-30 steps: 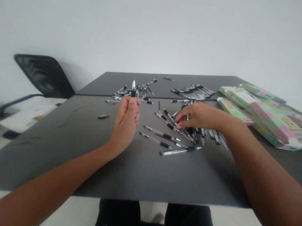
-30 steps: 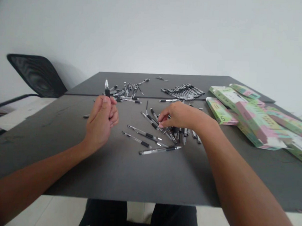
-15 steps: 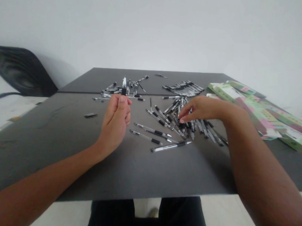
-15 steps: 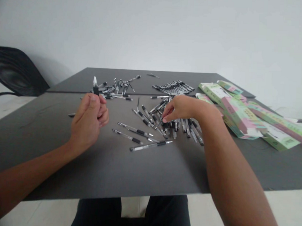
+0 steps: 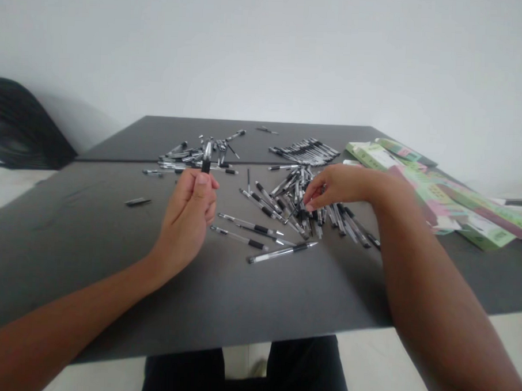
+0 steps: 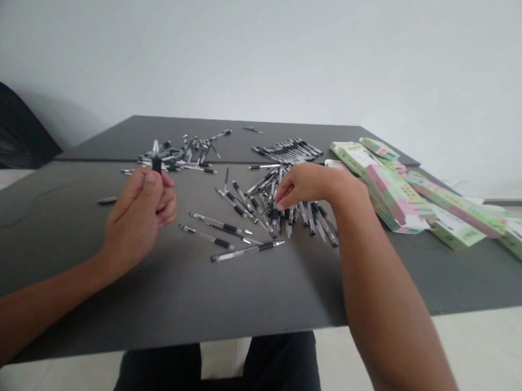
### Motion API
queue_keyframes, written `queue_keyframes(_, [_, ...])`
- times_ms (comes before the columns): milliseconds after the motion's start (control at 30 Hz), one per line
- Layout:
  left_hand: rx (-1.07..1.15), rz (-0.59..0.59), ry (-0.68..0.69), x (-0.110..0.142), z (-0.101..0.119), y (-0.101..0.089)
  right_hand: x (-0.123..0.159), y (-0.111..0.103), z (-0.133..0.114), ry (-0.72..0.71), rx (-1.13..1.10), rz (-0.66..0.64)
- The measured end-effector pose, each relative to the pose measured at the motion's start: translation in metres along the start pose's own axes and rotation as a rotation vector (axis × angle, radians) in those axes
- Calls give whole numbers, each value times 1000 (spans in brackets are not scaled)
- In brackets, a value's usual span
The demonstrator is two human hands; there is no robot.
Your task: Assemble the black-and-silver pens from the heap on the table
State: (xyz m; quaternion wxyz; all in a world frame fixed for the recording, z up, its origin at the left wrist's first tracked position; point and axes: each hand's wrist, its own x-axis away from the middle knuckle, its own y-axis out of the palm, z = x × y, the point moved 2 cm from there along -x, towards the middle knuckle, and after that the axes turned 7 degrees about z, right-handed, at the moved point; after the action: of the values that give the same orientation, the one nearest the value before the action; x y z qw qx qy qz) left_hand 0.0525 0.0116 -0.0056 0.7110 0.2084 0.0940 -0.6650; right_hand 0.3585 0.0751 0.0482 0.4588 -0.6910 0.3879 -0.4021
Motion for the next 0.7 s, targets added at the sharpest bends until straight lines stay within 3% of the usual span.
queue_keyframes(233, [-31,-42,-21,4,-1,1,-13,10,-22,-43,43,191])
queue_keyframes(567, [-110,-77,-28,6,0,-1,-10,13,-22,5,115,11])
queue_keyframes(700, [-132,-102,-50,7,-4,-2,-11,14,-29,32,143,17])
